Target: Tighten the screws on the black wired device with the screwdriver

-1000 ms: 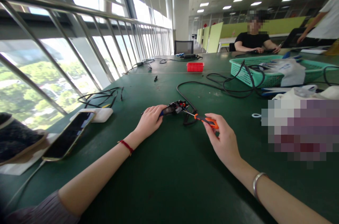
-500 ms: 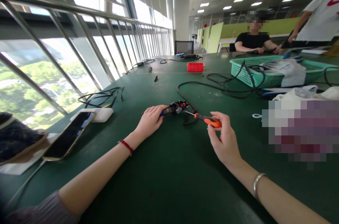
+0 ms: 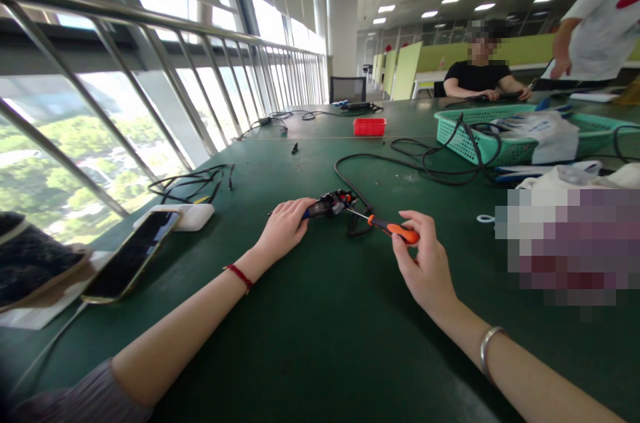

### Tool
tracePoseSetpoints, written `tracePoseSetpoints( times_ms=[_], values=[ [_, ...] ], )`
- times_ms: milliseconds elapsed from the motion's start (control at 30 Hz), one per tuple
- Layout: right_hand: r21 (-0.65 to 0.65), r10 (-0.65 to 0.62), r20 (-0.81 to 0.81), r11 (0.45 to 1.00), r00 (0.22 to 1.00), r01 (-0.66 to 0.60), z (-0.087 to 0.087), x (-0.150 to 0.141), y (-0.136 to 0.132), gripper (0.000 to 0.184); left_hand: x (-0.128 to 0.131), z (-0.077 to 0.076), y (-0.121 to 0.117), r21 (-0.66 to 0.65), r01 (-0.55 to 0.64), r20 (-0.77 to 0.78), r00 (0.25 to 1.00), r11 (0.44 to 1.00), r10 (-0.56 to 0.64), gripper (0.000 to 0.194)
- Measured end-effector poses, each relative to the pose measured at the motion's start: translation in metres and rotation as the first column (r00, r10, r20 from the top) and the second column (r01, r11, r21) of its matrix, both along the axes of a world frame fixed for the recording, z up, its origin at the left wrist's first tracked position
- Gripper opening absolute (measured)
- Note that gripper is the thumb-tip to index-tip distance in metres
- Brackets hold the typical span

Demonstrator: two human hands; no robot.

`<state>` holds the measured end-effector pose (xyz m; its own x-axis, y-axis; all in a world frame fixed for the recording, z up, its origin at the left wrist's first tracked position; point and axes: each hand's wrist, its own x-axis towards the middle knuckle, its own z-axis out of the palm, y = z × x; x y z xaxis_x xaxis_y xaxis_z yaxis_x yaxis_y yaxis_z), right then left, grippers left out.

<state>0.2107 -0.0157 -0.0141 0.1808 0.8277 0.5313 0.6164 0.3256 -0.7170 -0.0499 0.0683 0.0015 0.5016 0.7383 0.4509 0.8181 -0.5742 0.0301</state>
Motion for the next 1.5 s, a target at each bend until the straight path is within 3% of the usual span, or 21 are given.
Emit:
tracePoseSetpoints(
  times_ms=[167, 400, 700, 900, 1100, 1233, 1333, 1500],
  values=[
    [0.095, -0.013, 0.007, 0.995, 1.0, 0.012, 0.0001, -0.0011, 0.0004, 0.035, 0.0008, 0.0002, 0.0002, 0.004, -0.001, -0.003, 1.0, 1.0, 0.001, 0.039],
    [-0.146, 0.092, 0.025, 0.985, 0.995, -0.088, 0.0007, 0.0008, -0.0033, 0.03, 0.0006, 0.0005, -0.0005, 0.002, 0.0, 0.002, 1.0, 1.0, 0.0, 0.039],
    [0.034, -0.019, -0.03, 0.999, 0.999, 0.02, 0.0005, 0.0004, 0.0006, 0.038, -0.0008, -0.0012, 0.0012, -0.004, 0.014, 0.01, 1.0, 1.0, -0.014, 0.04],
    [-0.124, 0.101, 0.001, 0.987, 0.995, -0.1, 0.0023, -0.0004, -0.0039, 0.029, 0.0001, -0.0006, 0.0001, 0.008, 0.007, 0.007, 1.0, 1.0, -0.007, 0.039],
    [0.055, 0.014, 0.008, 0.998, 1.0, -0.014, 0.0003, -0.001, -0.0009, 0.035, 0.0, -0.0007, 0.0009, -0.007, 0.002, 0.002, 1.0, 1.0, -0.002, 0.041],
    [0.126, 0.024, 0.002, 0.992, 1.0, -0.024, -0.0012, -0.0008, 0.0005, 0.036, -0.0004, -0.0016, 0.0015, -0.008, 0.012, 0.008, 1.0, 1.0, -0.012, 0.042],
    [0.075, 0.025, 0.025, 0.997, 0.999, -0.027, -0.0003, -0.0005, -0.0008, 0.032, -0.0003, -0.0014, 0.001, 0.0, 0.011, 0.011, 1.0, 1.0, -0.011, 0.04],
    [-0.146, 0.106, 0.011, 0.984, 0.994, -0.104, 0.0008, 0.0002, -0.0028, 0.03, -0.0001, -0.0003, 0.0002, 0.008, 0.009, 0.001, 1.0, 1.0, -0.009, 0.039]
  ],
)
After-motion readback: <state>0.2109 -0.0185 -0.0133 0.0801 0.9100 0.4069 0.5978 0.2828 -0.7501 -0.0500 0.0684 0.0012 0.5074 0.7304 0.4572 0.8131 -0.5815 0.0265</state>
